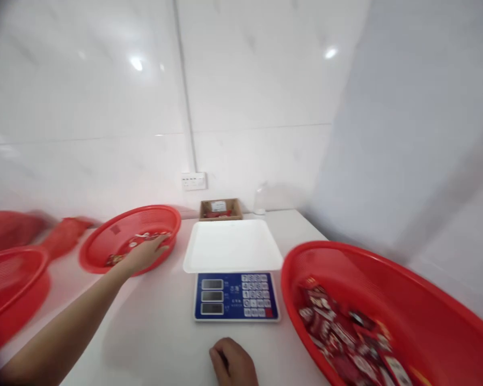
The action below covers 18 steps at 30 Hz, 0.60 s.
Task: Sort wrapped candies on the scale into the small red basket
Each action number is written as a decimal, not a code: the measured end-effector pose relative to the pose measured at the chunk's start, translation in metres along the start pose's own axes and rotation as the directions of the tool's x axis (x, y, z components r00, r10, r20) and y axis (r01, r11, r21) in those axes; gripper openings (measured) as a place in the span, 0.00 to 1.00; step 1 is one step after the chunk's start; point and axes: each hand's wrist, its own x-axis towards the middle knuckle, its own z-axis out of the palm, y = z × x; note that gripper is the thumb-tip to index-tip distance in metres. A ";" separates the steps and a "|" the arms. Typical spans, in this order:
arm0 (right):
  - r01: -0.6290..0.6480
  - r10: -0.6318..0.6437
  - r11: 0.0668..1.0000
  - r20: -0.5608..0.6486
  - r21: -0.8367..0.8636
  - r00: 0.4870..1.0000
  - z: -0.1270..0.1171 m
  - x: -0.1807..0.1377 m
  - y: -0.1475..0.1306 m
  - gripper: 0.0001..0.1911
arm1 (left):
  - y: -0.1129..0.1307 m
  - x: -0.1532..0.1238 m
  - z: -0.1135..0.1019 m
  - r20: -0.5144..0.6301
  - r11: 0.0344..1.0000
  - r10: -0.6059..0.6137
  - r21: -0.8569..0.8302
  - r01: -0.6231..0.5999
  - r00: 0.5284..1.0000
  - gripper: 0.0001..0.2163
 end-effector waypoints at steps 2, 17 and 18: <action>0.002 -0.001 0.999 0.023 -0.035 1.000 -0.004 0.001 -0.006 0.14 | 0.011 -0.001 0.005 -0.029 0.999 0.034 0.013 -0.034 0.999 0.20; -0.284 0.235 0.862 -0.165 -0.419 0.958 -0.227 -0.019 -0.057 0.11 | 0.153 -0.128 0.142 0.163 0.447 0.823 -0.776 -0.444 0.544 0.08; -0.334 0.313 0.825 -0.123 -0.457 0.942 -0.236 -0.020 -0.045 0.12 | 0.152 -0.128 0.148 0.182 0.441 0.836 -0.783 -0.438 0.518 0.09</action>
